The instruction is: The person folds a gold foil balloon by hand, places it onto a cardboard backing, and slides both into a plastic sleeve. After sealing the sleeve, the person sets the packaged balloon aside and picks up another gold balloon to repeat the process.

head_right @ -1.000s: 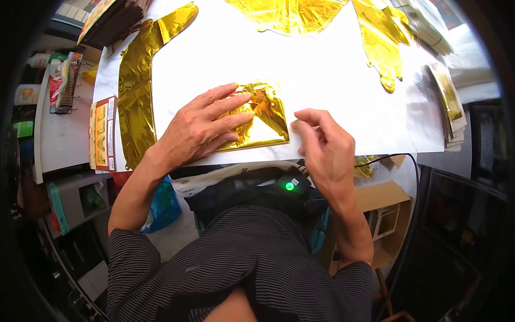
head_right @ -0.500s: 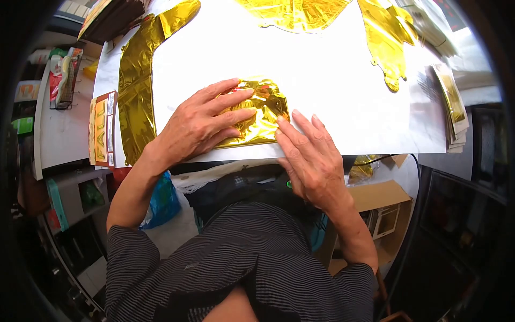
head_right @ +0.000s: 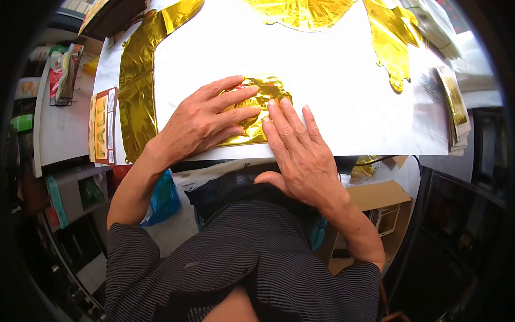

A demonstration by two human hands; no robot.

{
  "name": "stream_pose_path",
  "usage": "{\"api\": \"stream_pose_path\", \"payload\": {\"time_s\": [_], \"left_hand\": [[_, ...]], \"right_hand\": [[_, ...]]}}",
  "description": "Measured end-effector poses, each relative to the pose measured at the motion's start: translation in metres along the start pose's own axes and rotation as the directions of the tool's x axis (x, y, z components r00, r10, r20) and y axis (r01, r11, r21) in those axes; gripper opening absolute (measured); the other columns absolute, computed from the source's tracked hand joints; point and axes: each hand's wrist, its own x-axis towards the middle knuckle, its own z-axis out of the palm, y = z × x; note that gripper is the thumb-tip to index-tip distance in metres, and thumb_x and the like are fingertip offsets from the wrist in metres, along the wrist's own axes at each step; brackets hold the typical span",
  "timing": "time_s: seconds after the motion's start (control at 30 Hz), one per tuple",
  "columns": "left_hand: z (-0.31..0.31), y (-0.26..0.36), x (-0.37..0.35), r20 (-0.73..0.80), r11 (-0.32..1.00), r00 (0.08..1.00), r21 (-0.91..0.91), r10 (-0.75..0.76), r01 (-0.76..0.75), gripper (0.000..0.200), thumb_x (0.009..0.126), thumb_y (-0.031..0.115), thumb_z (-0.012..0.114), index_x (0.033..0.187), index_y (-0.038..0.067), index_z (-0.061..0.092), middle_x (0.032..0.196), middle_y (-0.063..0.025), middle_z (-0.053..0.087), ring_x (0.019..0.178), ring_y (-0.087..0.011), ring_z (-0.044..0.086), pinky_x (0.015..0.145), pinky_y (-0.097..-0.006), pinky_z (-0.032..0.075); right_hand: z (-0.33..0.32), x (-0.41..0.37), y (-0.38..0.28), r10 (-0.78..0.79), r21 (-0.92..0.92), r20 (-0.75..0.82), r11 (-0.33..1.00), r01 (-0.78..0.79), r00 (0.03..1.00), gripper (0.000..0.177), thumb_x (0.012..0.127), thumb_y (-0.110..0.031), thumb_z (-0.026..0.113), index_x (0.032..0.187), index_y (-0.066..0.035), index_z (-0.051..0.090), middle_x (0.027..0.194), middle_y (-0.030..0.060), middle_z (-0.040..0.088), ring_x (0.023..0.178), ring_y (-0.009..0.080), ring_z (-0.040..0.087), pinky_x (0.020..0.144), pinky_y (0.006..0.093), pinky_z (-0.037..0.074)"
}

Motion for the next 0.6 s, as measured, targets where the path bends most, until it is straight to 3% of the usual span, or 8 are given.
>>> {"api": "stream_pose_path", "payload": {"time_s": [0.13,0.43,0.5,0.6], "left_hand": [[0.001,-0.002,-0.001,0.021,1.000,1.000,-0.007,-0.002,0.002,0.043,0.091,0.024,0.075,0.133,0.016,0.070,0.148,-0.0067,0.061,0.141,-0.0321,0.053,0.113,-0.0456,0.049],[0.002,-0.002,-0.003,0.001,1.000,1.000,-0.029,-0.011,0.011,0.043,0.090,0.025,0.075,0.131,0.014,0.071,0.151,-0.0051,0.059,0.143,-0.0320,0.051,0.114,-0.0455,0.047],[0.006,-0.005,-0.004,-0.004,1.000,1.000,-0.018,-0.006,0.006,0.043,0.090,0.025,0.075,0.131,0.013,0.071,0.151,-0.0051,0.058,0.143,-0.0319,0.051,0.114,-0.0454,0.048],[0.007,-0.007,-0.005,-0.002,1.000,1.000,-0.020,-0.001,0.001,0.042,0.090,0.024,0.075,0.131,0.013,0.071,0.152,-0.0050,0.058,0.143,-0.0319,0.050,0.114,-0.0455,0.048]], "right_hand": [[0.001,0.000,0.000,0.005,0.006,0.025,1.000,-0.005,1.000,0.098,0.093,-0.074,0.046,0.151,0.005,0.044,0.164,0.0266,0.037,0.155,0.0435,0.031,0.126,0.0604,0.020],[-0.009,0.005,-0.019,-0.027,-0.035,0.066,0.999,0.029,0.997,0.098,0.090,-0.069,0.054,0.150,0.008,0.045,0.163,0.0267,0.038,0.155,0.0434,0.031,0.126,0.0597,0.022],[-0.002,0.005,-0.026,-0.077,0.057,0.017,0.996,0.076,0.997,0.098,0.079,-0.061,0.071,0.147,0.008,0.050,0.161,0.0253,0.041,0.155,0.0400,0.032,0.127,0.0574,0.023],[0.004,0.003,-0.025,-0.069,0.056,0.028,0.996,0.068,0.997,0.099,0.077,-0.059,0.073,0.146,0.007,0.051,0.162,0.0244,0.041,0.154,0.0393,0.035,0.127,0.0540,0.026]]}}
